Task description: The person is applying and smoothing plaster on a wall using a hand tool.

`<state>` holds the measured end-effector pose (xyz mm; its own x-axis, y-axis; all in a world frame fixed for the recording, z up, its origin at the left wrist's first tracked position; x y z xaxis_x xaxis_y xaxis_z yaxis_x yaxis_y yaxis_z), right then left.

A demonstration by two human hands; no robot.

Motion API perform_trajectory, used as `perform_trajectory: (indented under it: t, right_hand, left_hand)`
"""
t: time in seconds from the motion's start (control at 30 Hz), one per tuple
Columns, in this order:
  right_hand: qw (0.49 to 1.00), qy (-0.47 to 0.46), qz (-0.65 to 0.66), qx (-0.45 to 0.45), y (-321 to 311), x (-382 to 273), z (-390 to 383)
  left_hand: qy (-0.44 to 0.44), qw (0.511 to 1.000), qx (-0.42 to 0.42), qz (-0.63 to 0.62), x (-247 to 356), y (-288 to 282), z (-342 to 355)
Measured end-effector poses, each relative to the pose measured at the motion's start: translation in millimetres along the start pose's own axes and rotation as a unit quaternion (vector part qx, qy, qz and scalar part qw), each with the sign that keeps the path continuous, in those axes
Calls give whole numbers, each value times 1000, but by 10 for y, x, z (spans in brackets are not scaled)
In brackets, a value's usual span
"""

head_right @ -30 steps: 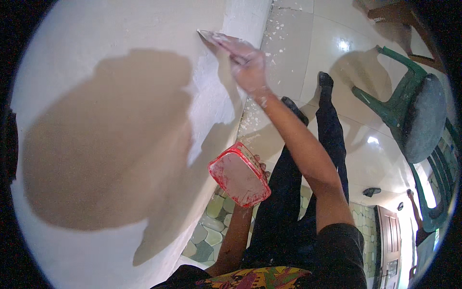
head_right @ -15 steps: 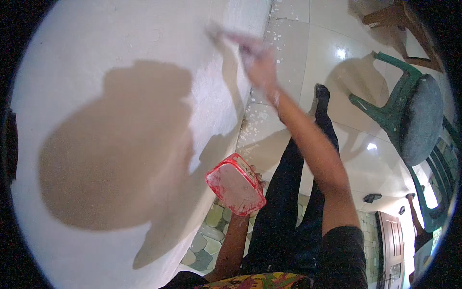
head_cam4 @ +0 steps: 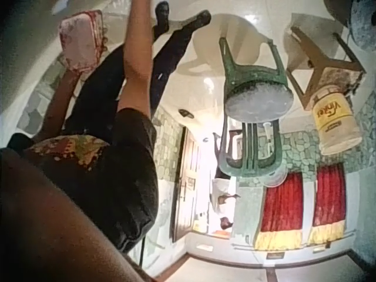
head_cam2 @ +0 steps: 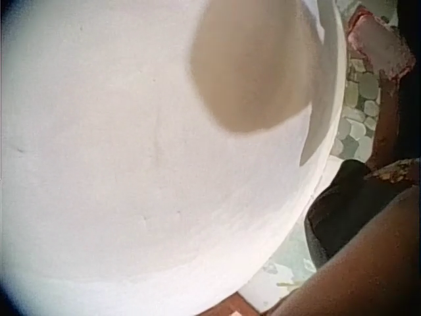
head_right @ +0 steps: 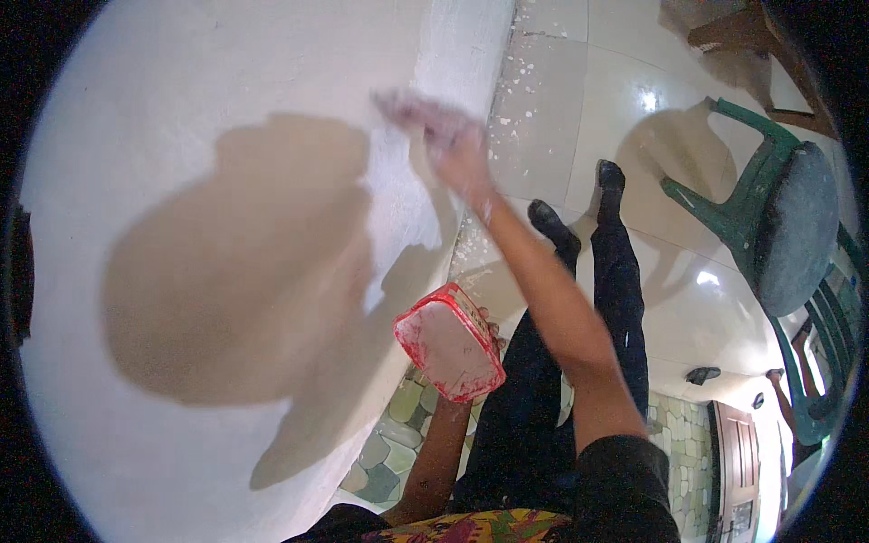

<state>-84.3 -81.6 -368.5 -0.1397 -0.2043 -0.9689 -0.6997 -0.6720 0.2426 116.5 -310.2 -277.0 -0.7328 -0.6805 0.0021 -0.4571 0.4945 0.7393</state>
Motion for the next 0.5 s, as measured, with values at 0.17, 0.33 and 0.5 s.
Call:
perform_trajectory:
  t: [0.17, 0.33, 0.5]
  right_hand:
    - [997, -45, -17, -63, 73, -12, -802]
    - [999, 35, 3, -14, -115, -203, -526]
    - [997, -71, -1, 21, 72, -267, -143]
  left_hand:
    - [-6, 1000, 8, 5, -54, -46, -10]
    - [-22, 999, 0, -37, -67, 15, -34]
    - [-8, 998, 2, -55, -100, -16, -121]
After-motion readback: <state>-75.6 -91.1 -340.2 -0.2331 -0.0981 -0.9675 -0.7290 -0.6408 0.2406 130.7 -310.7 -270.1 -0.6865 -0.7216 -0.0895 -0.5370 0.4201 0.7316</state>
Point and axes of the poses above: each hand's wrist, its own z-axis towards the middle knuckle, its own y-axis out of the palm, x = y × z, the point moved 1 cm from there along z, towards the middle knuckle, and after that the axes turned 3 degrees about x, right-handed, at the moved point
